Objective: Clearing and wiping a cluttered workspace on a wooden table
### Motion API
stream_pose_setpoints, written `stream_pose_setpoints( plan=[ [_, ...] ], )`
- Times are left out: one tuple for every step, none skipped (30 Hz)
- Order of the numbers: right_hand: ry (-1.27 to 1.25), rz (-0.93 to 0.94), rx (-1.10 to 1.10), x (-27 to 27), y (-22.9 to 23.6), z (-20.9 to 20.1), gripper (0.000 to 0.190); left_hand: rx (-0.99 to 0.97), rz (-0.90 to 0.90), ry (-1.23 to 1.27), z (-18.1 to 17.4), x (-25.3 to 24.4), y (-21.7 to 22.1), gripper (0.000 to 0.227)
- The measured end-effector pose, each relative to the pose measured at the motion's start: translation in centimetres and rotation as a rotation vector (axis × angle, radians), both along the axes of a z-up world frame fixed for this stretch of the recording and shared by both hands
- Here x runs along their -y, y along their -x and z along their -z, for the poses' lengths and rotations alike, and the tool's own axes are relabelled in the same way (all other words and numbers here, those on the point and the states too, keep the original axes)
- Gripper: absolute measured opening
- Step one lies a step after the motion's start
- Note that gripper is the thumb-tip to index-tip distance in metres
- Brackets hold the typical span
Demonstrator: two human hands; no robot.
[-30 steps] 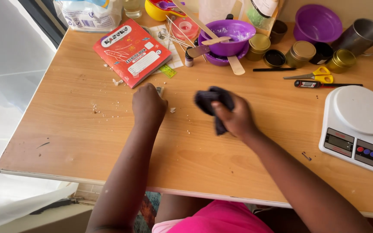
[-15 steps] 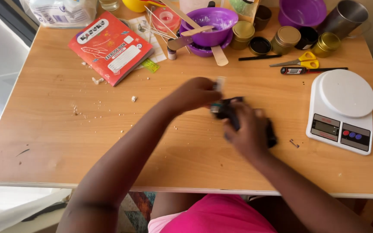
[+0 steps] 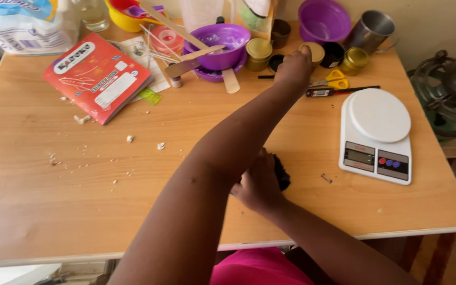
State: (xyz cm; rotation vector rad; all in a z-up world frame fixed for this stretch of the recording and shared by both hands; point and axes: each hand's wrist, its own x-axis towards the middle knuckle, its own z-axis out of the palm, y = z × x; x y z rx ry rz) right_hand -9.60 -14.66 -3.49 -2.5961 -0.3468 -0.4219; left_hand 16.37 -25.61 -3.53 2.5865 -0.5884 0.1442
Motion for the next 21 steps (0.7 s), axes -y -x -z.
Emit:
stream_pose_setpoints(
  plan=[
    [0.007,0.003,0.002,0.2,0.0,-0.5,0.056,0.002,0.003,0.007,-1.8,-0.6,1.5,0.032],
    [0.004,-0.002,0.046,0.0,0.1,-0.9,0.045,0.025,0.081,0.043,-3.3,-1.7,3.1,0.039],
    [0.0,-0.008,0.09,-0.3,0.3,-1.3,0.034,0.047,0.159,0.079,-4.8,-3.0,4.7,0.047],
    [-0.003,-0.016,0.089,-0.3,0.2,-1.3,0.034,0.046,0.151,0.075,-5.5,-4.2,6.0,0.047],
    [0.038,-0.009,0.142,-0.2,0.1,-1.2,0.033,0.102,0.255,0.191,-6.1,-5.4,7.4,0.04],
    [0.078,-0.005,0.189,-0.4,0.3,-1.1,0.033,0.153,0.356,0.306,-6.6,-6.8,9.0,0.035],
    [0.073,-0.015,0.182,0.0,0.3,-1.5,0.033,0.147,0.344,0.302,-7.3,-9.3,11.1,0.035],
    [-0.024,-0.081,0.159,0.3,-0.1,-2.0,0.023,0.142,0.371,0.344,-8.3,-11.8,12.9,0.038],
    [-0.121,-0.147,0.133,0.6,-0.6,-2.6,0.014,0.139,0.398,0.386,-9.3,-14.3,14.7,0.041],
    [-0.127,-0.164,0.136,1.8,-0.4,-2.7,0.014,0.144,0.382,0.378,-9.3,-17.0,15.3,0.041],
    [-0.311,-0.067,0.008,2.9,-0.3,-2.8,0.023,0.138,0.351,0.407,-9.4,-19.6,16.0,0.036],
    [-0.491,0.032,-0.134,4.0,-0.1,-2.8,0.033,0.125,0.319,0.436,-9.3,-22.4,16.9,0.031],
    [-0.497,0.015,-0.141,5.2,0.3,-3.7,0.033,0.125,0.301,0.428,-8.7,-25.2,16.5,0.031],
    [-0.405,0.078,-0.068,6.6,0.8,-4.5,0.035,0.1,0.125,0.367,-8.1,-27.9,16.2,0.026],
    [-0.313,0.14,0.006,8.0,1.2,-5.3,0.038,0.076,-0.051,0.304,-7.6,-30.6,15.9,0.021],
    [-0.317,0.14,0.0,8.9,1.8,-5.3,0.038,0.07,-0.052,0.3,-6.8,-33.3,15.3,0.021],
    [-0.103,0.191,0.001,9.8,2.4,-5.3,0.033,0.056,-0.191,0.234,-6.0,-36.1,14.6,0.017],
    [0.111,0.243,0.005,10.9,3.0,-5.4,0.03,0.046,-0.326,0.17,-5.3,-38.6,13.8,0.013],
    [0.111,0.247,0.004,10.4,4.0,-4.7,0.03,0.045,-0.322,0.169,-4.7,-40.3,13.6,0.013],
    [0.187,0.276,0.042,10.0,4.7,-4.2,0.032,0.061,-0.399,0.138,-4.1,-41.9,13.1,0.011],
    [0.263,0.306,0.08,9.7,5.4,-3.6,0.035,0.078,-0.475,0.107,-3.6,-43.5,12.5,0.009]
  ],
)
